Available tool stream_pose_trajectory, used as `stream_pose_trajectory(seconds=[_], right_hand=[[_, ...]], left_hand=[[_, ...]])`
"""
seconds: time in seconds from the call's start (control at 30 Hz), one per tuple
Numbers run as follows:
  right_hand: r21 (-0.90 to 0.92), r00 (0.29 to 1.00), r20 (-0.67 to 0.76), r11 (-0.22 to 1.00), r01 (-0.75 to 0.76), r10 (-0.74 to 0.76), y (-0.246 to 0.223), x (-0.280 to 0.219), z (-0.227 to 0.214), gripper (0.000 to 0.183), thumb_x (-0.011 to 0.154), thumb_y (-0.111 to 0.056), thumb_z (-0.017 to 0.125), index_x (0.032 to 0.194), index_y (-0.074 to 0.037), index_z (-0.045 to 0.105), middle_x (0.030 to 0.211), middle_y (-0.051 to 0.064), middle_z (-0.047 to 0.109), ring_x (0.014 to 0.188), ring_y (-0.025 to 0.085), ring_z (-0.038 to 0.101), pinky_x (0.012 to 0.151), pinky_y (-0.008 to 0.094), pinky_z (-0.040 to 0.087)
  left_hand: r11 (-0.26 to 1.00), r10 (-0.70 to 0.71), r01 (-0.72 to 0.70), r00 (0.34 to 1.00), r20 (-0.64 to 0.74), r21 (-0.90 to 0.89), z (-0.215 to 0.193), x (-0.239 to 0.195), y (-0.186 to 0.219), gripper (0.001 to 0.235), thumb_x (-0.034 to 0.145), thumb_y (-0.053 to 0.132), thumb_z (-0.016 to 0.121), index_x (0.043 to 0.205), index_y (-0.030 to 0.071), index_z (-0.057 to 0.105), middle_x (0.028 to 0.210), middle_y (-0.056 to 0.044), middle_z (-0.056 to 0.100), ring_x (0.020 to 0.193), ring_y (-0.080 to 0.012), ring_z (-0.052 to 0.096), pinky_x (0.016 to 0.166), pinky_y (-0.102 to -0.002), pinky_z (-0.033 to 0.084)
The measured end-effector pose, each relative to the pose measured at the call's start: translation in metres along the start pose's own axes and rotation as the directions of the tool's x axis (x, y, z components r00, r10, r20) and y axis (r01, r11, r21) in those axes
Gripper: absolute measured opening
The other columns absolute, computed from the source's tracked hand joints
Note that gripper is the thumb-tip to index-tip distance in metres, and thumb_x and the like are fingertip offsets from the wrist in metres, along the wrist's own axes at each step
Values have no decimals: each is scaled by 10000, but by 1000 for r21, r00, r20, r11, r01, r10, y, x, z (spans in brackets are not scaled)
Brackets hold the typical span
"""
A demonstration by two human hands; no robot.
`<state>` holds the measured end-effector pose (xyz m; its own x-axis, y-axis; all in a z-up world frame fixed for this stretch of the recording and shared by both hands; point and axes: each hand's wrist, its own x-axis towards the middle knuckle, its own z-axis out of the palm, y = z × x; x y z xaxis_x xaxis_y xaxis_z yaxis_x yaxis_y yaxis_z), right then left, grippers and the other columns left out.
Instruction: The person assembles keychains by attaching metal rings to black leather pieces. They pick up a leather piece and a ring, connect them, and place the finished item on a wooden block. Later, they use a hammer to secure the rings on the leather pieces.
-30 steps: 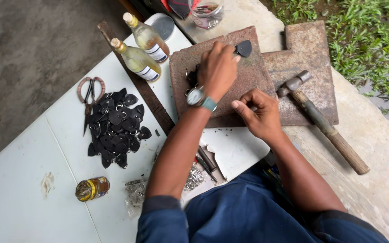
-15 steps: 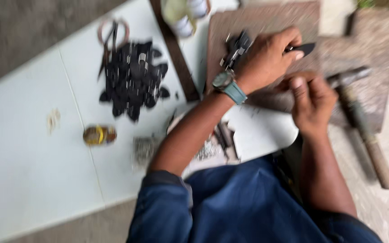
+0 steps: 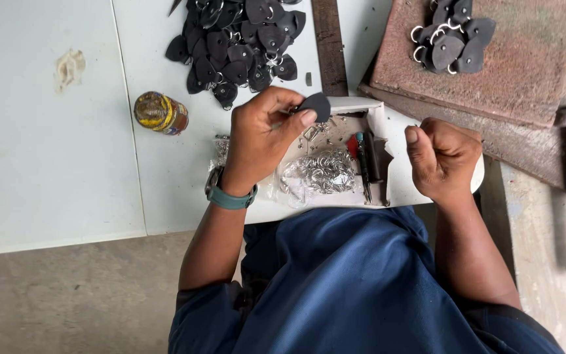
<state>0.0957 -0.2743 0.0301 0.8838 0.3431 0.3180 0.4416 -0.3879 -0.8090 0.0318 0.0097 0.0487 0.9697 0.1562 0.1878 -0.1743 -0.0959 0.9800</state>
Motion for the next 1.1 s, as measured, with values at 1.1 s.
stream_pose_trajectory(seconds=[1.1], right_hand=[[-161, 770, 605, 916, 368, -203, -27, 35, 105, 203, 952, -190, 687, 1041, -8, 685, 995, 152, 702, 903, 327, 677, 748, 442, 555]], left_hand=[[1000, 15, -19, 970, -242, -12, -10, -30, -34, 226, 1002, 168, 763, 1093, -20, 678, 1026, -85, 757, 899, -112, 740, 791, -244, 630]])
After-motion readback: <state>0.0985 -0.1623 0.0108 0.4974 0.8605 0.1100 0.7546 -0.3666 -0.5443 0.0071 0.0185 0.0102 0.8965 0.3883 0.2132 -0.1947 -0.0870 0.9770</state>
